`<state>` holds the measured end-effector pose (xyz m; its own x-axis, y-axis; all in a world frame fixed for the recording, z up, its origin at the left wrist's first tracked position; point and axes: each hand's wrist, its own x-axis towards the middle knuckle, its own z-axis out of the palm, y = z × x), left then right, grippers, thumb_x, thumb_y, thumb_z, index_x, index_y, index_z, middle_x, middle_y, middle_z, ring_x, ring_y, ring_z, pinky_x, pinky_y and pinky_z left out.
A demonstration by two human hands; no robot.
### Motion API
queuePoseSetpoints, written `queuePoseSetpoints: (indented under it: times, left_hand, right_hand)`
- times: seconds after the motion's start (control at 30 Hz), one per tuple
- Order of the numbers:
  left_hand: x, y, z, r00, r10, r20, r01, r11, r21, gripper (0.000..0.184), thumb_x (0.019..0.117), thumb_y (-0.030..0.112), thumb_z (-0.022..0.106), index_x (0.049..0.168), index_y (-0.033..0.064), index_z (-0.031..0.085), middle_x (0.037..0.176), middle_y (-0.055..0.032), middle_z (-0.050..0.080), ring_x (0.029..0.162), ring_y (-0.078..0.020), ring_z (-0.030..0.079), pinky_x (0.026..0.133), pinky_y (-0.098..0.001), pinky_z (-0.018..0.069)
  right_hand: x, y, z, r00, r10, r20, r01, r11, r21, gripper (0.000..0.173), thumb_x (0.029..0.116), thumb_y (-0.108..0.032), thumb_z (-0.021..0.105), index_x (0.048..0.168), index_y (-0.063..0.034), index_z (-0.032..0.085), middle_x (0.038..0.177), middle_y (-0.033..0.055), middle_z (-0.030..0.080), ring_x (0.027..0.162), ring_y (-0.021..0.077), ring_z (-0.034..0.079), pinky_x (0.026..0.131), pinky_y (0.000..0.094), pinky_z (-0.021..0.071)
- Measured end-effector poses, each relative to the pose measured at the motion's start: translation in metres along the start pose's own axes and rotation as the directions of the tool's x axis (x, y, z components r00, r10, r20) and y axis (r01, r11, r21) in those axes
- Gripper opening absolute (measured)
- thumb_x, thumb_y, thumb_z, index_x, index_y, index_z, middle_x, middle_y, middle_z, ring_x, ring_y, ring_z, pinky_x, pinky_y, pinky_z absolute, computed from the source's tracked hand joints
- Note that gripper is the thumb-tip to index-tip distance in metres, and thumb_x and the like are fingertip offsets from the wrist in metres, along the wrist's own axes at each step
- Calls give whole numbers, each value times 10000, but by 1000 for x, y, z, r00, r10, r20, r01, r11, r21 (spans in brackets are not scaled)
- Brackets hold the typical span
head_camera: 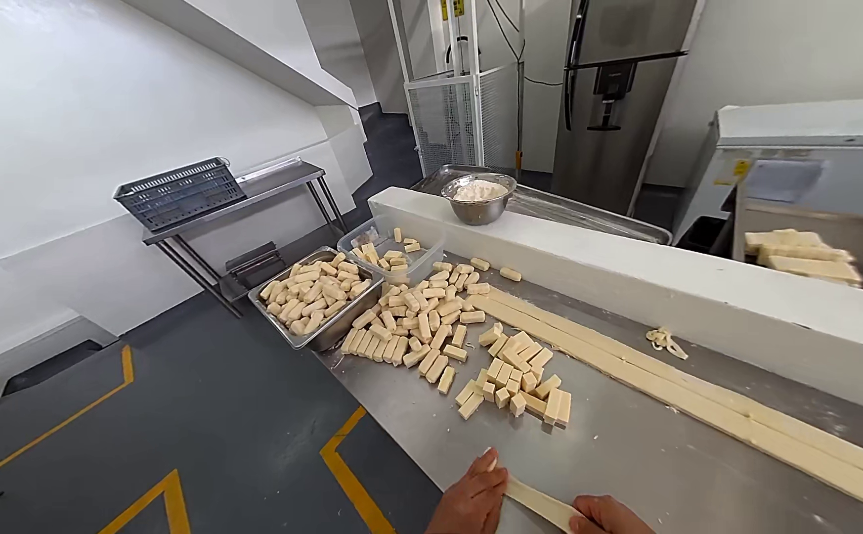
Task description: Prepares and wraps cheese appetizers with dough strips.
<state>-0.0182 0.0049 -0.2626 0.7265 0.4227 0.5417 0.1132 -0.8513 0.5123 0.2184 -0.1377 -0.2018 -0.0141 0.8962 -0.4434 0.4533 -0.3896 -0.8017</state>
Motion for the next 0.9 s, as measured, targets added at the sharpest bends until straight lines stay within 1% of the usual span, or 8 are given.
queuePoseSetpoints:
  times: [0.23,0.3,0.37,0.43,0.5,0.63,0.7,0.9]
  left_hand:
    - [68,-22,-45,715,365,596,-260,931,-258,335,882,-178,584,1135,-28,744,1253,-167,709,1316,-373,583,1166,-584,367]
    - [81,-8,-31,762,376,527,-308,927,-216,214,920,-49,635,1080,16,762,1093,-141,744,1135,-325,677,1046,-488,499]
    - [99,27,-30,889,146,434,-34,966,-256,224,938,67,682,1127,-41,737,1069,-216,727,1032,-319,700,948,-426,554]
    - [122,64,-39,890,-186,416,339,880,-332,306,928,159,732,1153,-48,717,1115,-208,678,972,-252,694,875,-381,589]
    - [137,86,-47,811,-411,417,580,664,-473,315,894,154,765,1137,-38,710,1062,-105,686,905,-141,681,835,-306,586]
    - [149,113,-59,658,-489,573,693,94,-715,194,989,-16,563,1183,-13,557,948,-42,704,840,-131,711,812,-323,605]
    - [146,120,-61,649,-433,626,697,8,-717,134,1019,-25,499,1135,5,559,950,-38,709,853,-139,720,841,-332,605]
    - [138,127,-59,794,-265,547,595,523,-610,248,874,50,741,1071,-88,681,1013,-89,660,885,-89,665,833,-271,574]
  right_hand:
    - [-6,-3,-25,963,125,-240,-173,966,-192,306,991,-277,663,1061,18,706,870,185,708,845,350,680,828,580,495]
    - [-9,-13,-24,935,-57,-350,-58,949,-310,432,881,-333,795,1139,7,729,1098,210,731,1091,419,665,1012,681,395]
    - [-8,-22,-28,889,-280,-362,185,944,-274,624,790,-406,859,1237,3,709,1278,198,690,1246,401,611,1094,664,360]
    - [-7,-34,-35,868,-363,-339,375,926,-30,530,823,-370,828,1156,23,701,1104,131,736,1068,242,692,997,475,517]
    - [-10,-44,-45,873,-369,-318,449,863,231,219,928,-269,716,947,-53,683,796,-20,696,728,64,675,706,278,577]
    - [-26,-64,-73,903,-374,-213,428,832,352,166,994,-224,623,836,-178,645,630,-131,574,505,-44,502,467,151,409]
    - [-33,-67,-80,916,-341,-214,390,883,263,225,965,-274,675,770,-170,629,591,-130,532,483,-41,455,454,164,361]
    - [-40,-67,-76,858,-438,-269,487,860,154,453,837,-406,820,606,-190,496,542,-155,411,482,-64,361,464,159,270]
